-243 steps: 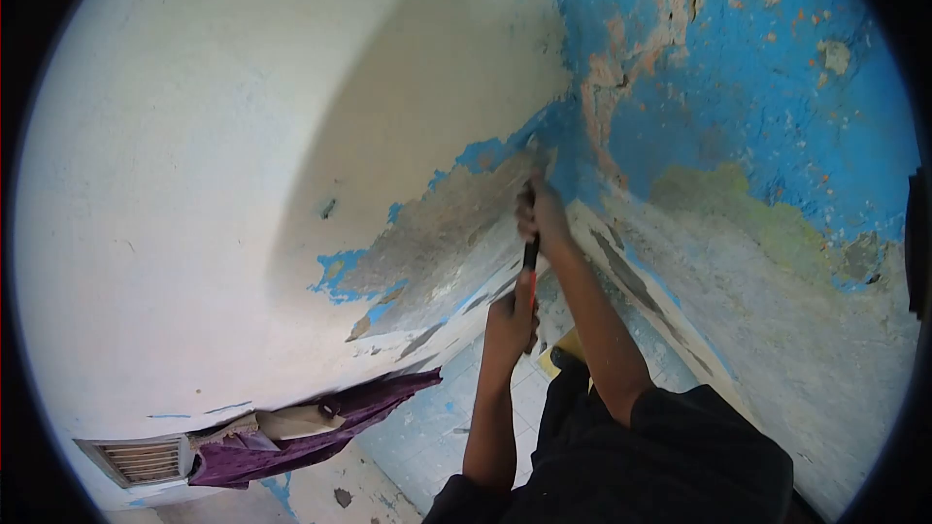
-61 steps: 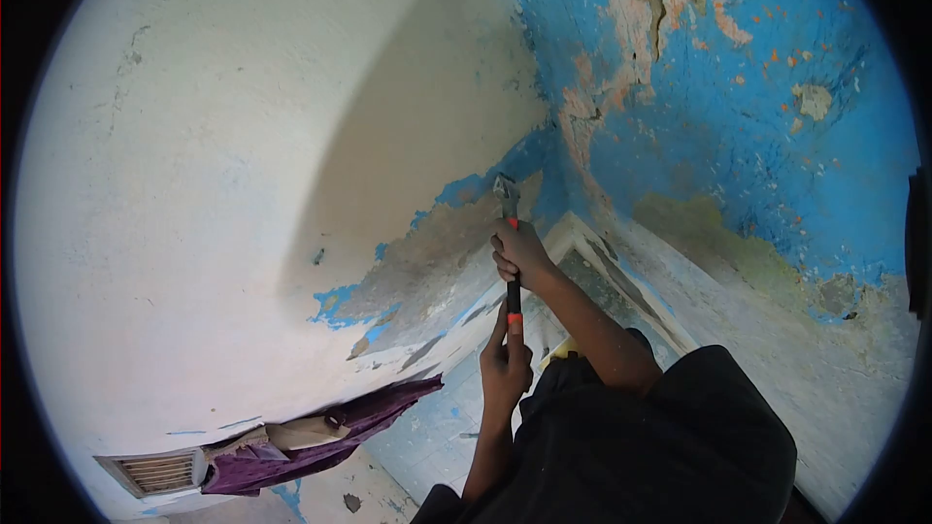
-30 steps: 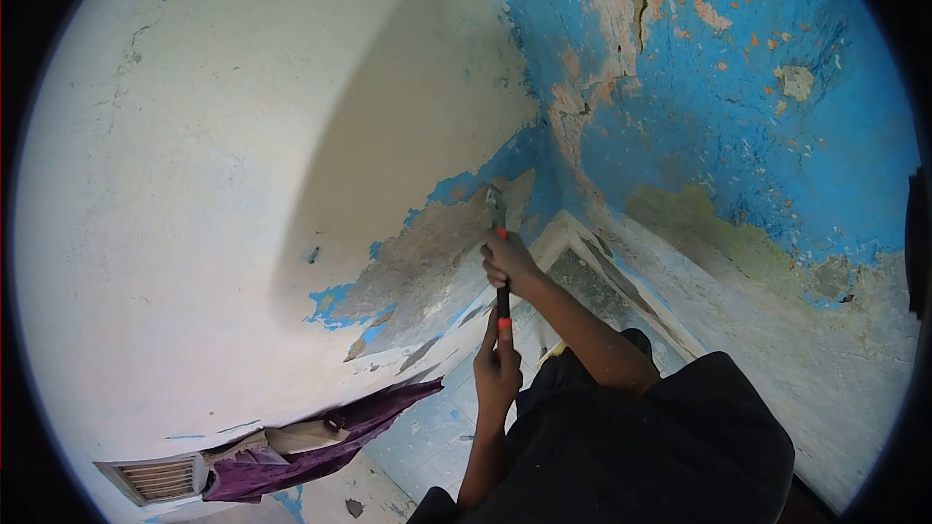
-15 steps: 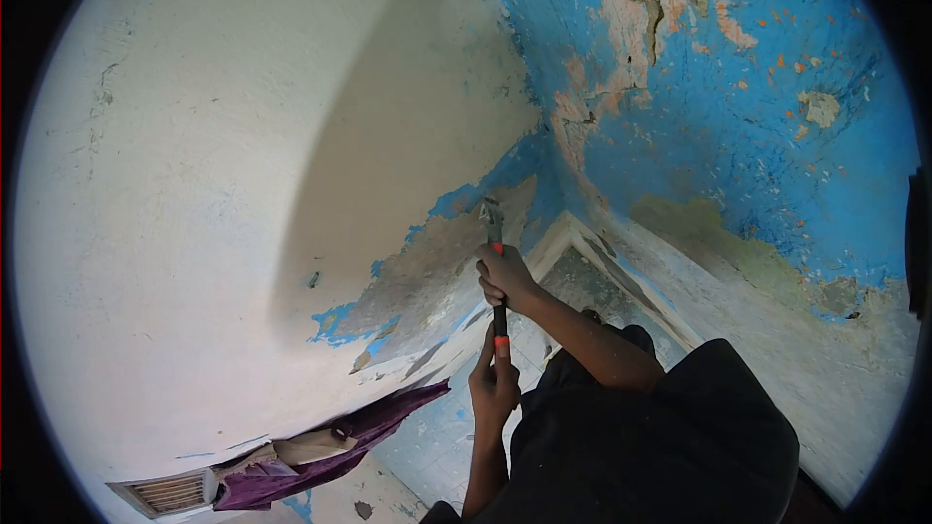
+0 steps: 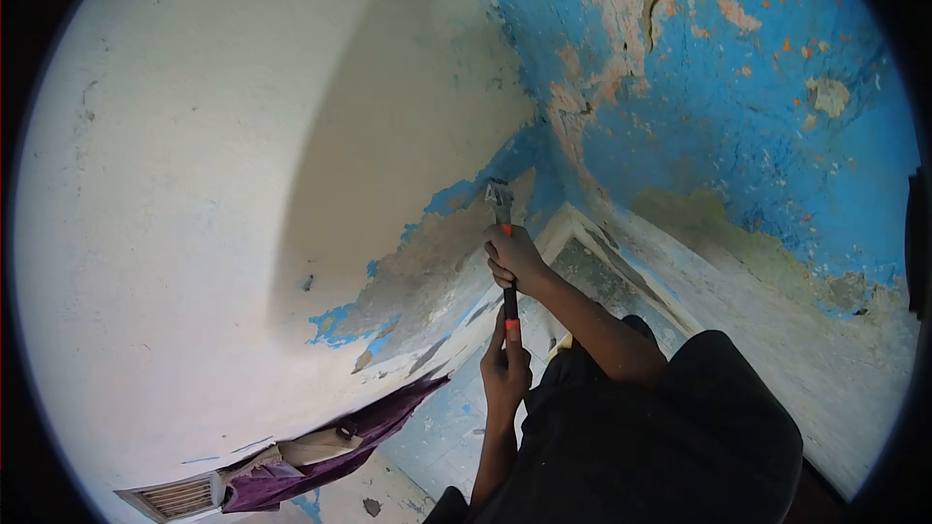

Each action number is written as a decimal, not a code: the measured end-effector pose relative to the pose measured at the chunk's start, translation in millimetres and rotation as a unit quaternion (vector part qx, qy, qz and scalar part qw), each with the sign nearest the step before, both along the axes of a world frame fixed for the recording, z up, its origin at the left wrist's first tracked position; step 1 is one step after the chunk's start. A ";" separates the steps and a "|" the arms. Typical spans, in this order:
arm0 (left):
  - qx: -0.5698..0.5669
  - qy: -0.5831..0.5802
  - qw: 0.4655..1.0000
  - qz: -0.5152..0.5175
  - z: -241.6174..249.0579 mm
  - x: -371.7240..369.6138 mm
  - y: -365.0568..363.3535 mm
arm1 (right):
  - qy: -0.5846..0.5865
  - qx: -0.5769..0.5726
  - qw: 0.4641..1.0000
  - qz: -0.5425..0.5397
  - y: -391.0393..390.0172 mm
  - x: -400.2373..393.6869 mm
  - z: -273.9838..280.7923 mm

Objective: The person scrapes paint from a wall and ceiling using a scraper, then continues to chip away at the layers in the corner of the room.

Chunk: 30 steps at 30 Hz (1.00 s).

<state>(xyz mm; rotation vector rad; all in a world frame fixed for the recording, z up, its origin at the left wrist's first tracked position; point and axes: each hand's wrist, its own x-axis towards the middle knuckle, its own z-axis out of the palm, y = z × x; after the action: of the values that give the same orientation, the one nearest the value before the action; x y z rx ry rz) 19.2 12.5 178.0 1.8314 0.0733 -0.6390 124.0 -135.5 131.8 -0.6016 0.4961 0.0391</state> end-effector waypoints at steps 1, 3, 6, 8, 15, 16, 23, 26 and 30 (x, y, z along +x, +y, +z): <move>0.006 -0.004 1.000 0.001 -1.3 -0.8 3.6 | 0.003 -0.007 1.000 0.000 3.9 -1.8 -1.2; -0.004 -0.032 0.999 0.005 0.1 -4.4 13.4 | 0.008 0.014 1.000 0.008 14.8 -7.0 13.5; -0.004 -0.036 0.999 -0.012 2.8 2.5 13.7 | 0.026 0.020 0.999 -0.018 9.5 -2.0 16.9; -0.014 -0.016 0.999 -0.034 6.2 16.9 -2.1 | 0.025 0.014 0.999 -0.034 -6.1 5.2 3.4; -0.018 -0.025 1.000 0.002 3.8 -11.7 5.7 | 0.013 0.025 1.000 0.013 8.0 -8.7 6.3; -0.014 -0.015 1.000 -0.002 6.5 -10.9 5.0 | 0.002 0.037 0.999 0.019 12.2 -9.5 4.2; -0.006 -0.007 1.000 -0.014 -3.6 1.6 -11.1 | 0.022 0.012 1.000 -0.004 -8.8 -0.1 -8.0; -0.016 -0.031 0.999 0.007 6.7 -10.0 2.4 | 0.021 0.019 1.000 0.006 4.3 -5.5 7.7; -0.002 0.003 1.000 -0.014 15.8 0.5 -7.9 | -0.012 0.016 1.000 0.014 -6.6 -0.4 4.2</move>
<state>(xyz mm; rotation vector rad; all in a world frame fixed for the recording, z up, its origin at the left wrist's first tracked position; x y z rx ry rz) 19.7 4.6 193.7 1.8300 0.0500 -0.6647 123.7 -142.1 136.0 -0.5766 0.4633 0.0663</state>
